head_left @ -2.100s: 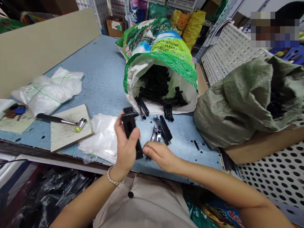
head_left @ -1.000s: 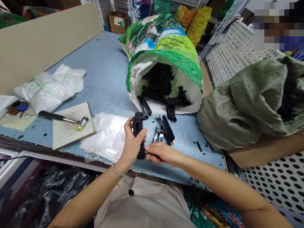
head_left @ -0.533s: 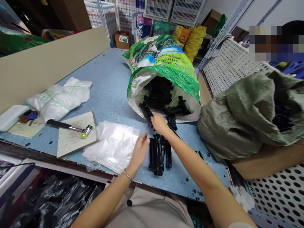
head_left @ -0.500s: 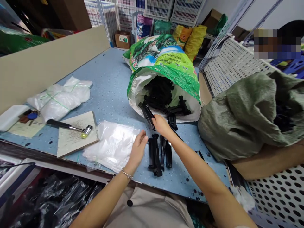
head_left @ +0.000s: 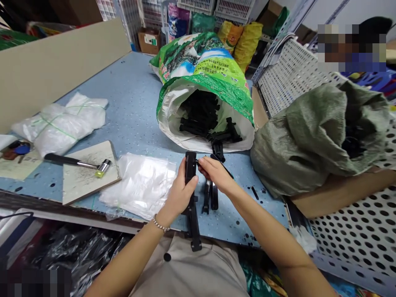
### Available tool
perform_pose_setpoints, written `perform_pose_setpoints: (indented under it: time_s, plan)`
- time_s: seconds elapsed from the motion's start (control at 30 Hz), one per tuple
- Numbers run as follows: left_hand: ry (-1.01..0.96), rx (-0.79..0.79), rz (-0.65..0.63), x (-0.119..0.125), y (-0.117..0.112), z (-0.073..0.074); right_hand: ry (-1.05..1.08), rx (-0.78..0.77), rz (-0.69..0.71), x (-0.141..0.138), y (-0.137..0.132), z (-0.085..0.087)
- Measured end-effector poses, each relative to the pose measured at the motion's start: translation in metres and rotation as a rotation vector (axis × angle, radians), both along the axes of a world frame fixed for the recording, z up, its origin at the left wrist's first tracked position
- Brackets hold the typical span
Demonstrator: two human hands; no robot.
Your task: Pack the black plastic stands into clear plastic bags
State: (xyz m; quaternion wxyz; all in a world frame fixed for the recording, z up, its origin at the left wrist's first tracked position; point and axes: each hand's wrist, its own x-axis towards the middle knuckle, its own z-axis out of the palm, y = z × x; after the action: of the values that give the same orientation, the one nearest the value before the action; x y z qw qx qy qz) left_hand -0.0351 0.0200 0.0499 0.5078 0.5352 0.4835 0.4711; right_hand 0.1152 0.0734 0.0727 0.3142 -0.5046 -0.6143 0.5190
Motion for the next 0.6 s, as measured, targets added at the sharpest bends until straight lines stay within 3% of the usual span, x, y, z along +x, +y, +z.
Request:
perform_pose_setpoints:
  time_s: [0.07, 0.13, 0.2, 0.3, 0.4, 0.47, 0.6]
  plan:
    - [0.017, 0.007, -0.008, -0.001, 0.002, 0.0, 0.152, -0.195, -0.004, -0.001, -0.003, -0.004]
    - [-0.022, -0.044, 0.002, -0.006, 0.006, 0.001, 0.124, -0.187, 0.06, 0.001, -0.014, -0.003]
    - [-0.095, -0.163, 0.033, -0.011, 0.009, 0.004, -0.101, 0.045, 0.215, 0.004, -0.03, 0.001]
    - [-0.217, -0.379, 0.032, -0.015, 0.011, 0.009, -0.559, 0.557, 0.455, 0.003, -0.058, 0.002]
    - [-0.27, -0.459, 0.012, -0.011, 0.008, 0.011, -0.762, 0.866, 0.507, -0.003, -0.076, -0.007]
    - [-0.254, -0.441, 0.034, -0.01, 0.004, 0.013, -0.763, 0.897, 0.493, -0.005, -0.077, -0.014]
    - [-0.221, -0.47, 0.047, -0.023, -0.016, 0.016, -0.78, 0.748, 0.389, 0.011, -0.054, -0.02]
